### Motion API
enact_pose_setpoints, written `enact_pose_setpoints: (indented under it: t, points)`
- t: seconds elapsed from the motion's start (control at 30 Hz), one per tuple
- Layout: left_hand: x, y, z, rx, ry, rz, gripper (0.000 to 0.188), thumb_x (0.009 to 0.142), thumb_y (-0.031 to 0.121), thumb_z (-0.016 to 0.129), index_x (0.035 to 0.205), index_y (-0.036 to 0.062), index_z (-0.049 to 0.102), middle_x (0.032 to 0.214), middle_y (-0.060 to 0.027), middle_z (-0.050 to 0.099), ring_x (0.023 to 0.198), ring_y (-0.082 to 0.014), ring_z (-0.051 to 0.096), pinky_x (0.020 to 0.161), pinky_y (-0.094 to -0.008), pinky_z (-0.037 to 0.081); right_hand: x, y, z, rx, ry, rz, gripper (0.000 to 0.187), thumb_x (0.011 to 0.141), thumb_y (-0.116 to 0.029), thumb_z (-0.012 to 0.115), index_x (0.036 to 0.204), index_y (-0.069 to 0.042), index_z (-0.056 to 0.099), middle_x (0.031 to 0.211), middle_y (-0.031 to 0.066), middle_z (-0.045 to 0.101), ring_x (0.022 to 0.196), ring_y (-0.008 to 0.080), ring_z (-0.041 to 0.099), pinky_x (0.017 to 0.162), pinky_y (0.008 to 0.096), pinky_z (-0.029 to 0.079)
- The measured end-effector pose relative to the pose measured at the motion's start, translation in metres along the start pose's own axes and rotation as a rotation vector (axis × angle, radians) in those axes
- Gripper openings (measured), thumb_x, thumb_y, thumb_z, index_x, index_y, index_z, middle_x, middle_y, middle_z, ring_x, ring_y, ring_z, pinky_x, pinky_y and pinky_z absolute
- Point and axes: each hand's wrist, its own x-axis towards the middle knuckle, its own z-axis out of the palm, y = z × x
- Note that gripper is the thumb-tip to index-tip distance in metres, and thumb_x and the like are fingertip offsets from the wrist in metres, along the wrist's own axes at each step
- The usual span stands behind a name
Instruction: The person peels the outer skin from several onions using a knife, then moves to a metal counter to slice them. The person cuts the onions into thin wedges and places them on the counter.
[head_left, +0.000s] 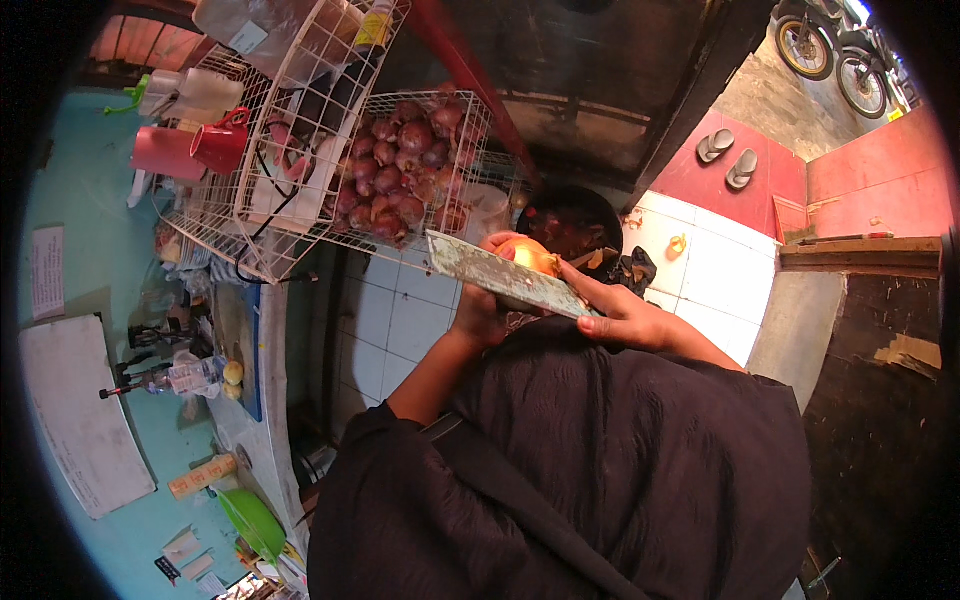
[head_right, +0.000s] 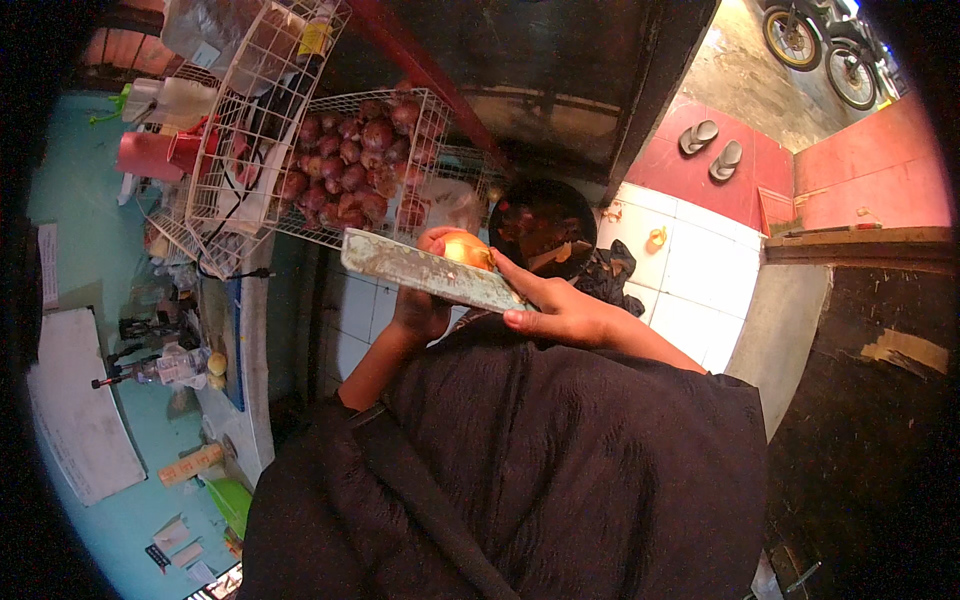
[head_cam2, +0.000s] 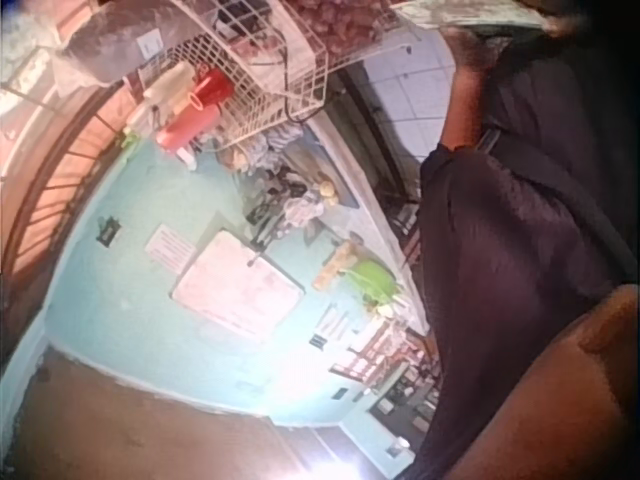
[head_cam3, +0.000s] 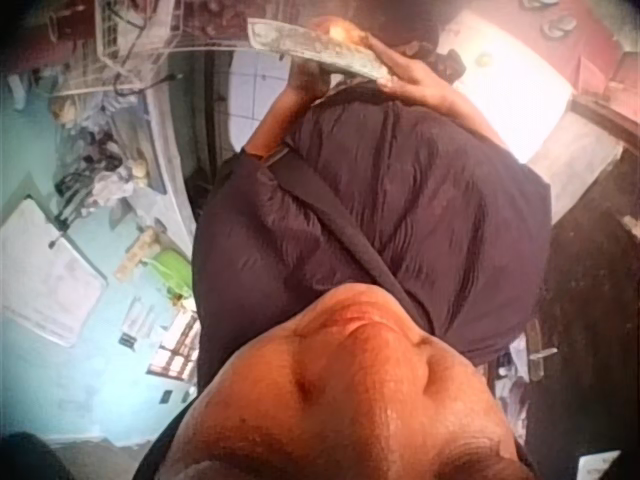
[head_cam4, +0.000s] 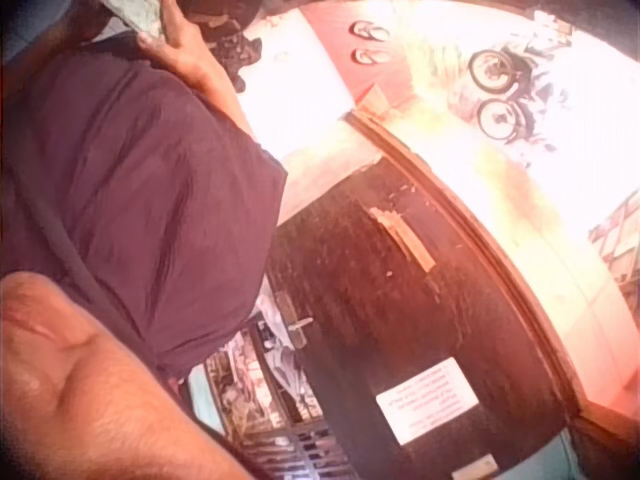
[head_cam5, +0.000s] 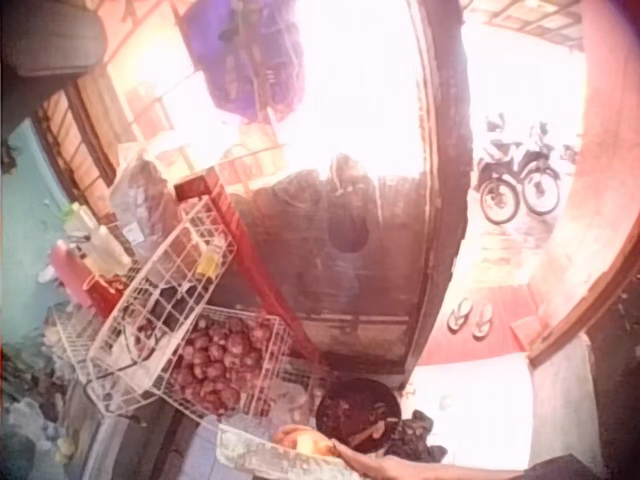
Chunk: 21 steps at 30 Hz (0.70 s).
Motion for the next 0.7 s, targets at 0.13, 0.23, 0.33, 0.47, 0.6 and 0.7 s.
enact_pose_setpoints:
  t: [0.13, 0.23, 0.33, 0.47, 0.6, 0.7]
  points:
    - [-0.003, -0.004, -0.001, 0.260, 0.000, 0.369, 0.052, 0.084, 0.037, 0.058, 0.118, 0.0009, 0.043, 0.105, -0.0093, 0.055, 0.094, -0.0193, 0.058, 0.081, -0.0306, 0.050, 0.001, -0.007, 0.010, 0.110, 0.039, -0.055, 0.088, 0.088, -0.048, 0.051, 0.144, 0.003, 0.005, 0.144, 0.0218, 0.025, 0.135, 0.0259, 0.023, 0.106, 0.0300, 0.018]
    - [-0.009, 0.007, 0.007, -0.037, -0.002, 0.256, 0.049, 0.083, 0.033, 0.062, 0.117, 0.0008, 0.045, 0.104, -0.0101, 0.056, 0.093, -0.0165, 0.058, 0.082, -0.0302, 0.049, 0.002, -0.007, 0.016, 0.209, 0.059, -0.104, 0.087, 0.088, -0.045, 0.051, 0.143, 0.005, 0.005, 0.147, 0.0182, 0.021, 0.137, 0.0226, 0.016, 0.107, 0.0291, 0.012]
    - [-0.008, 0.003, 0.008, 0.036, 0.058, 0.378, 0.047, 0.083, 0.027, 0.064, 0.117, 0.0009, 0.045, 0.103, -0.0092, 0.056, 0.093, -0.0156, 0.057, 0.083, -0.0289, 0.048, 0.010, -0.014, 0.019, 0.410, 0.048, -0.182, 0.086, 0.088, -0.042, 0.052, 0.143, 0.006, 0.006, 0.148, 0.0150, 0.019, 0.137, 0.0199, 0.013, 0.108, 0.0288, 0.010]
    - [-0.001, -0.001, -0.005, 0.350, 0.074, 0.572, 0.046, 0.083, 0.022, 0.066, 0.118, 0.0010, 0.045, 0.111, -0.0121, 0.052, 0.102, -0.0190, 0.053, 0.090, -0.0317, 0.042, 0.012, -0.036, 0.015, 0.572, 0.035, -0.119, 0.085, 0.088, -0.042, 0.052, 0.143, 0.005, 0.008, 0.146, 0.0120, 0.023, 0.134, 0.0185, 0.020, 0.107, 0.0283, 0.014]
    - [-0.001, 0.007, 0.005, 0.536, 0.127, 0.731, 0.044, 0.085, 0.026, 0.063, 0.117, 0.0012, 0.046, 0.113, -0.0090, 0.050, 0.103, -0.0173, 0.049, 0.092, -0.0329, 0.039, 0.015, -0.043, 0.011, 0.659, 0.019, 0.018, 0.084, 0.089, -0.045, 0.051, 0.143, 0.004, 0.010, 0.143, 0.0112, 0.026, 0.125, 0.0189, 0.033, 0.102, 0.0277, 0.026]
    - [0.005, 0.016, 0.001, 0.130, 0.088, 0.451, 0.047, 0.083, 0.031, 0.062, 0.116, 0.0014, 0.046, 0.104, -0.0111, 0.055, 0.093, -0.0180, 0.057, 0.077, -0.0314, 0.049, 0.021, -0.038, 0.013, 0.451, 0.069, -0.009, 0.084, 0.089, -0.046, 0.051, 0.143, 0.004, 0.010, 0.143, 0.0128, 0.026, 0.124, 0.0200, 0.034, 0.101, 0.0288, 0.028]
